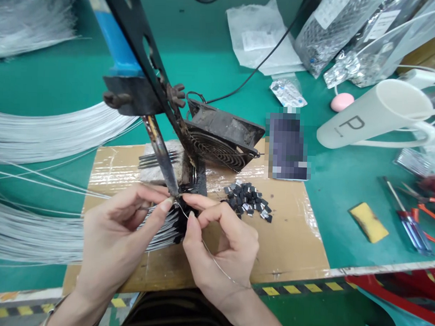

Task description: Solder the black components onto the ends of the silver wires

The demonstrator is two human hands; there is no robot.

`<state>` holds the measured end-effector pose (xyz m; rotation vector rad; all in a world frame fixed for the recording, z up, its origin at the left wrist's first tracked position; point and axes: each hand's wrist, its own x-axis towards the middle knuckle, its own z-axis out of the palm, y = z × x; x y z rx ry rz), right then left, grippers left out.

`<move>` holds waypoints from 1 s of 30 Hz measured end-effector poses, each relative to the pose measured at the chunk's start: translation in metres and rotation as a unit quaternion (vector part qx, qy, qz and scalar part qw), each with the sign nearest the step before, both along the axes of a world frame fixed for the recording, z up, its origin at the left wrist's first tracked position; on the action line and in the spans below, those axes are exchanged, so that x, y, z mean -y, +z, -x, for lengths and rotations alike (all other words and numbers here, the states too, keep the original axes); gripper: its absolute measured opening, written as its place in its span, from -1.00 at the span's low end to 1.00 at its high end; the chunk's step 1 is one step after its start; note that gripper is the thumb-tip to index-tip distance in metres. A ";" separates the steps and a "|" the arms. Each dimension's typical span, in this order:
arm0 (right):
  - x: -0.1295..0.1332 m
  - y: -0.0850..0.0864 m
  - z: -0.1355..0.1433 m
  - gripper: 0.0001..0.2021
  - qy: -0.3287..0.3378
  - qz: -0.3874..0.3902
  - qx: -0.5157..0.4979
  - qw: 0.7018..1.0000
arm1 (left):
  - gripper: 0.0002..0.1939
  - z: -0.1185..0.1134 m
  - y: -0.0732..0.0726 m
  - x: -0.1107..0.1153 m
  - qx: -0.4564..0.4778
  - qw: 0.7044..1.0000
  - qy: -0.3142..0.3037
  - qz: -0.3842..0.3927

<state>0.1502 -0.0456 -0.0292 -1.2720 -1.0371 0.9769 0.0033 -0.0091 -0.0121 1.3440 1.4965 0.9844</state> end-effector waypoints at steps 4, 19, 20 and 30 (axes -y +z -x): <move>0.000 0.000 0.000 -0.80 -0.001 -0.003 -0.003 1.000 | -0.87 0.000 0.000 0.000 0.000 1.000 0.002 -0.003; -0.001 -0.005 0.000 -0.78 0.000 -0.017 0.010 1.000 | -0.87 0.000 -0.003 0.000 -0.002 1.000 -0.004 -0.008; -0.001 -0.005 0.000 -0.78 0.000 -0.019 0.009 1.000 | -0.87 0.001 -0.003 0.000 -0.001 1.000 -0.004 -0.011; 0.000 -0.004 0.001 -0.79 -0.004 -0.028 0.014 1.000 | -0.88 0.002 -0.003 0.002 0.001 1.000 -0.006 -0.022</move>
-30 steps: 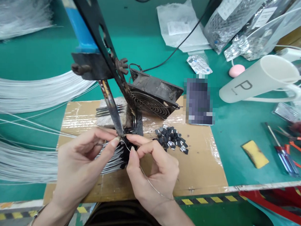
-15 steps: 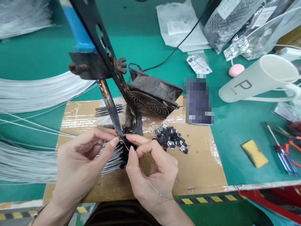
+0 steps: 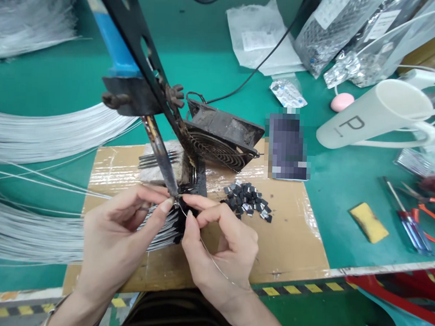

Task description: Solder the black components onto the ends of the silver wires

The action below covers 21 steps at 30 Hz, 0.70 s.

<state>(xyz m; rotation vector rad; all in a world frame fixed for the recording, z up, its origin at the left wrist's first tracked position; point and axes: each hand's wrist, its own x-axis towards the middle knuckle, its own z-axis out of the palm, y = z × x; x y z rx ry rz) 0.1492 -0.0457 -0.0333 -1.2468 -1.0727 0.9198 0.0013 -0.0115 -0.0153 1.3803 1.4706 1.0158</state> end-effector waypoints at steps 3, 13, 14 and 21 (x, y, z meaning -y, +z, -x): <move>0.000 0.000 0.000 -0.78 0.000 -0.001 0.001 1.000 | -0.88 0.000 0.001 -0.001 -0.005 1.000 0.001 -0.004; 0.001 0.002 -0.001 -0.78 0.009 -0.005 0.015 1.000 | -0.87 -0.001 0.000 -0.001 -0.001 1.000 0.006 -0.003; 0.001 0.002 -0.001 -0.78 0.009 -0.008 0.016 1.000 | -0.87 -0.001 0.000 -0.001 -0.002 1.000 0.006 -0.003; 0.000 -0.001 0.001 -0.78 0.000 -0.013 0.031 0.999 | -0.87 0.000 0.001 -0.001 -0.015 1.000 0.000 -0.005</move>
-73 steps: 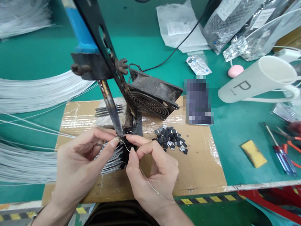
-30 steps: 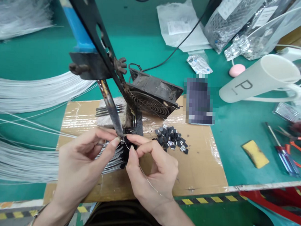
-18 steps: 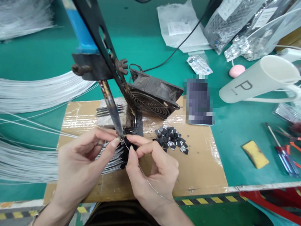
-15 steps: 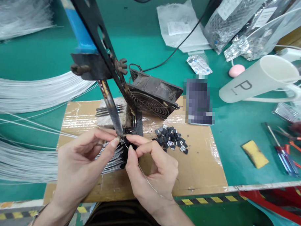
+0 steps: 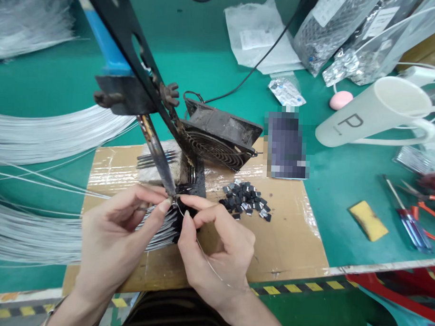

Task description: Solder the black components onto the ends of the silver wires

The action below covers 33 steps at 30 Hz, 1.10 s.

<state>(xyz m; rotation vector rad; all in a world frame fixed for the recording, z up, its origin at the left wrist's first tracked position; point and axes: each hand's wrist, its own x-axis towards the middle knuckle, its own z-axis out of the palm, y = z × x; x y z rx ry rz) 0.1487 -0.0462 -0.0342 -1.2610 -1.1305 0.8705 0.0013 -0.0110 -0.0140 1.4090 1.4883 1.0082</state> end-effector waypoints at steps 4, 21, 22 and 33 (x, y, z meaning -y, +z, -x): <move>0.000 -0.001 0.001 -0.78 -0.006 -0.012 0.020 1.000 | -0.87 0.001 0.000 0.000 -0.014 1.000 -0.006 0.000; 0.002 0.001 0.003 -0.78 -0.025 -0.026 0.044 0.998 | -0.87 0.002 0.002 0.002 -0.011 1.000 -0.005 -0.002; 0.002 0.001 0.003 -0.79 -0.025 -0.025 0.045 0.998 | -0.87 0.001 0.002 0.001 -0.014 1.000 -0.007 -0.003; 0.000 0.000 0.004 -0.79 -0.033 -0.033 0.060 0.997 | -0.88 0.001 0.001 0.001 -0.011 1.000 -0.008 -0.002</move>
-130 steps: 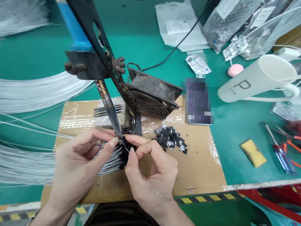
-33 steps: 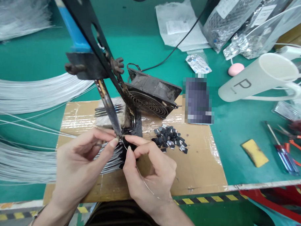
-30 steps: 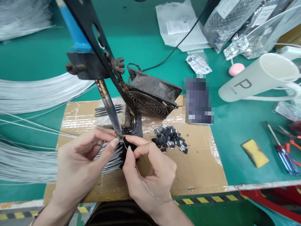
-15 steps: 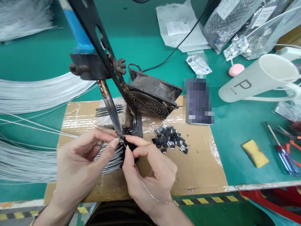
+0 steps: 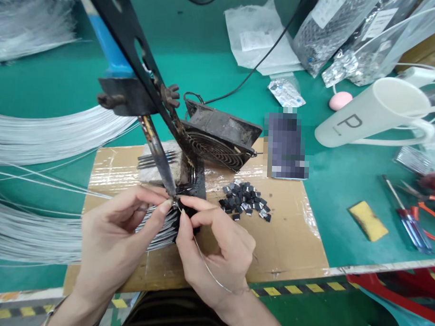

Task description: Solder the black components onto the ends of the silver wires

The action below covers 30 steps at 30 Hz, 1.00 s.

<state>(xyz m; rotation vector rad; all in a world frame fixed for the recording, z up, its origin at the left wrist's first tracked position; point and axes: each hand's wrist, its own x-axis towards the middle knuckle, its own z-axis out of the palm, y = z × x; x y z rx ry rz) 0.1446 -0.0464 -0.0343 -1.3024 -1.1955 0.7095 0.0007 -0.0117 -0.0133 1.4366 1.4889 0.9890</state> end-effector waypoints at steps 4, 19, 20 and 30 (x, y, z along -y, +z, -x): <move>0.000 0.000 0.000 -0.79 -0.001 -0.005 0.007 1.000 | -0.89 0.001 -0.001 0.000 -0.002 1.000 0.002 -0.004; -0.001 0.000 -0.001 -0.79 -0.008 -0.008 0.029 1.000 | -0.88 0.001 -0.001 0.000 -0.007 1.000 -0.007 0.001; -0.001 0.000 -0.001 -0.80 -0.008 -0.008 0.030 0.999 | -0.88 0.000 -0.001 0.000 -0.008 1.000 -0.009 0.001; 0.000 -0.002 0.000 -0.78 -0.010 -0.015 0.022 1.000 | -0.88 0.001 0.000 0.002 -0.005 1.000 -0.009 -0.006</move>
